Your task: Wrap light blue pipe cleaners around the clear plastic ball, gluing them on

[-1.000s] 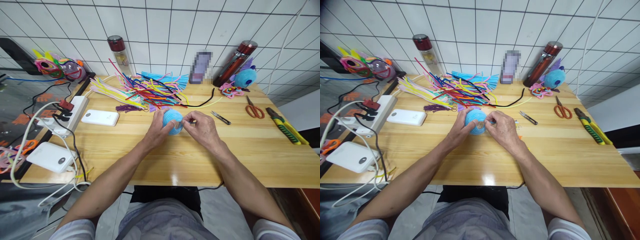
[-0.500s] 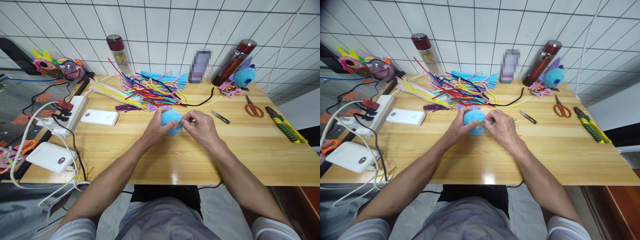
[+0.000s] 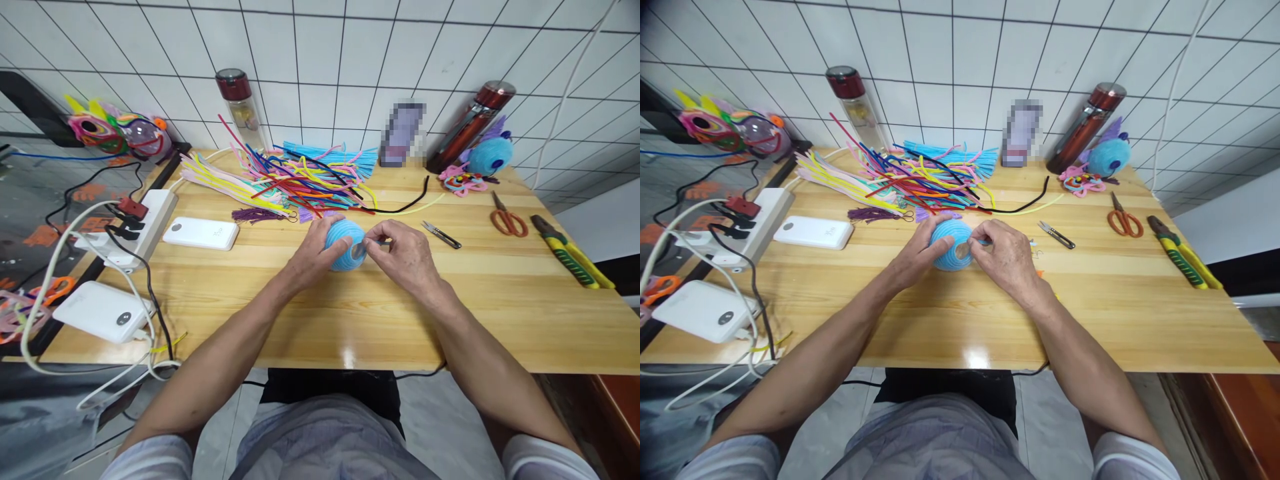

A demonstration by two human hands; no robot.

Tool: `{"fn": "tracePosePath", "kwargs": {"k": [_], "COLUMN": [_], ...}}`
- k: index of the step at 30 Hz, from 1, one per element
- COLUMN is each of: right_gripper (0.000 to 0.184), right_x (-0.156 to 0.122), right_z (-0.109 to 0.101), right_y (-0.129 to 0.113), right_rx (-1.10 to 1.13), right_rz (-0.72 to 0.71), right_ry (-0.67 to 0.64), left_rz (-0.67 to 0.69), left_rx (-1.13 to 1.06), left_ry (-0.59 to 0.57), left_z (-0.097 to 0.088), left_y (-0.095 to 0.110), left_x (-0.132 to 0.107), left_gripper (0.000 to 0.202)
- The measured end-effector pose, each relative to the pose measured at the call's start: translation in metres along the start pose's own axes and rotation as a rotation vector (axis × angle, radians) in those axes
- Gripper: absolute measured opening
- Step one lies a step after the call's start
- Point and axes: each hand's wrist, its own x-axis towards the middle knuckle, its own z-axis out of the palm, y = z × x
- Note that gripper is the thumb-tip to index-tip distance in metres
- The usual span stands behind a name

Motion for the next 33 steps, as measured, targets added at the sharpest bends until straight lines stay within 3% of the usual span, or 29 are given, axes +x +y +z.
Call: {"fn": "tracePosePath", "kwargs": {"k": [5,21,25,29,33], "right_gripper": [0.011,0.010,0.010,0.009,0.009], "right_x": [-0.0001,-0.0009,-0.0011,-0.0011,-0.0011], "right_z": [0.0004,0.0008,0.0009,0.0008,0.0013], "right_y": [0.0001,0.0010,-0.0001,0.0000,0.0008], "right_rx": [-0.010,-0.006,-0.011,-0.014,-0.017], "right_rz": [-0.012,0.006,0.001,-0.003,-0.006], "right_ry": [0.010,0.003,0.006,0.006,0.008], "left_rz": [0.012,0.013,0.008,-0.012,-0.011], "left_rx": [-0.002,-0.025,-0.069,-0.161,-0.227], "left_ry": [-0.070,-0.012,0.091,0.298,0.404], "left_z": [-0.0039,-0.0024,0.0016,0.0023,-0.0005], "left_y": [0.0006,-0.0010,-0.0033,-0.0061,-0.0084], "left_x": [0.0007,0.0024,0.0036,0.0064,0.0092], "left_gripper": [0.076,0.055,0.054,0.033,0.027]}}
